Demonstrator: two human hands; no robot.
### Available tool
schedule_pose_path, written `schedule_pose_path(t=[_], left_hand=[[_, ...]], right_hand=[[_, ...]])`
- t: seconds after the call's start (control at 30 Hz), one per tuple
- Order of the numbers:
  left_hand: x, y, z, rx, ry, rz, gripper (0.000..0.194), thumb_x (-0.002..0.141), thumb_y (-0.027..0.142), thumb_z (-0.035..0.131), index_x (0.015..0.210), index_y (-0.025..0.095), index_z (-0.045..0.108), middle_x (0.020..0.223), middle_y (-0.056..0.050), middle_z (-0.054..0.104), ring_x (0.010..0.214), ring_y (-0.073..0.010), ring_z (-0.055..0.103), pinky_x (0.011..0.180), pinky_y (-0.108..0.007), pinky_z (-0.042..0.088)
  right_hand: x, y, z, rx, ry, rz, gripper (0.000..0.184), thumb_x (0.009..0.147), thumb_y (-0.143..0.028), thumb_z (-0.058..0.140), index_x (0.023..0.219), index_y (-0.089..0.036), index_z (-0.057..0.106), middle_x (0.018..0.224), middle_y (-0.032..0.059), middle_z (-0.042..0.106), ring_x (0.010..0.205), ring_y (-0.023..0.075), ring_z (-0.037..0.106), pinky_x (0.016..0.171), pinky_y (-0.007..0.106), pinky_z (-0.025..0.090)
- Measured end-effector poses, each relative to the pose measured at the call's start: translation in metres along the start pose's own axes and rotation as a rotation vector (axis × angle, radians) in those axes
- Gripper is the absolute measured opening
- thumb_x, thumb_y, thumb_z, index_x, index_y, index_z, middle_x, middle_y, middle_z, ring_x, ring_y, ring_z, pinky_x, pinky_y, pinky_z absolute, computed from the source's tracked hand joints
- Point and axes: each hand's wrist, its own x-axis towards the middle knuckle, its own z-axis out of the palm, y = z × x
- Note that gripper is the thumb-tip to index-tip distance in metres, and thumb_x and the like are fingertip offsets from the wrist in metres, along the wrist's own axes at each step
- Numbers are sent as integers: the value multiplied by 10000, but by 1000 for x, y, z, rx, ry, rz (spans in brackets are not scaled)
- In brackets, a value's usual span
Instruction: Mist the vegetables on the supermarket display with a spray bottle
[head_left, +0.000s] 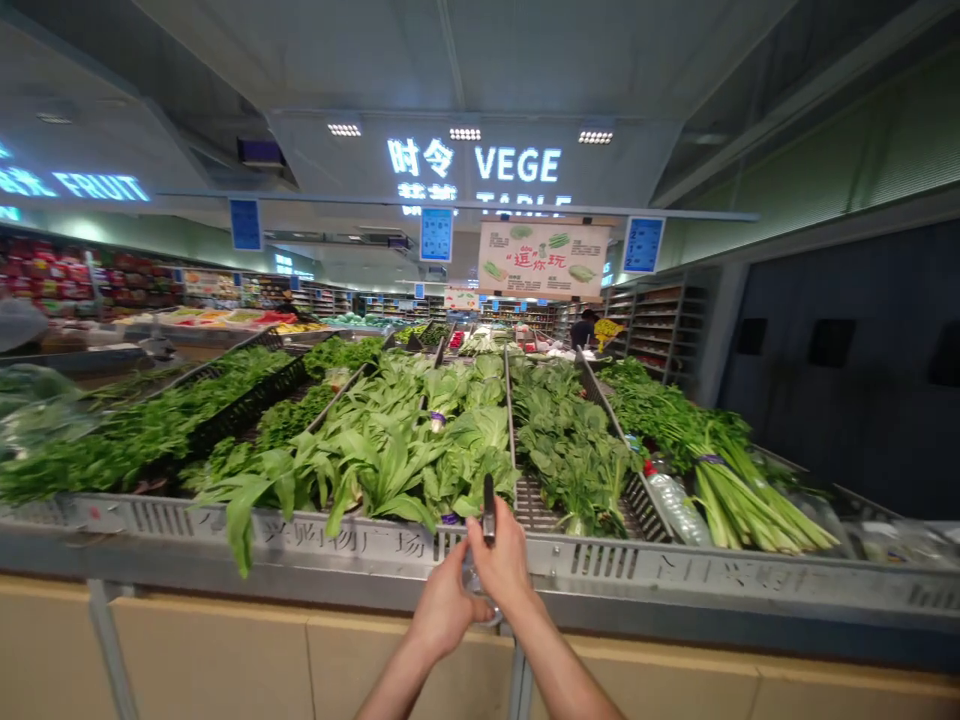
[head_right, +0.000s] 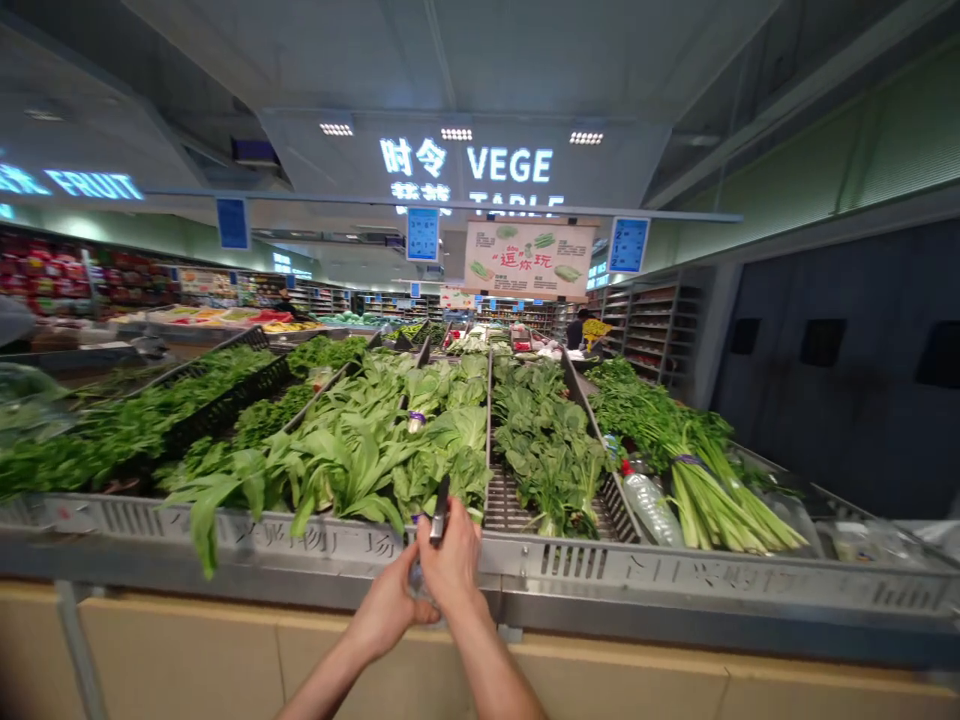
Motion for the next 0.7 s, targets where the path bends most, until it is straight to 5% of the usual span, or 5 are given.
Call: schedule_pose_path(t=[0.4,0.7], left_hand=[[29,3,0,70,39,118,675,501,188,585,1141,110,385,1004,-48,596,912,-216,541,776,-264,417],[36,16,-1,87,74,75,686,489,258,605,1117,72,400,1054,-99,566,958,-232,519,854,-317,386]], right_hand=[[28,-17,-20,-13,41,-30,364,717,-347,462,1030,-160,455,947,69,573,889,192,517,794,346,373],[45,-17,-23,-24,-32,-18,277,739,-378,432,920,-176,490,833,45,604,817,198,552,764,368,373]])
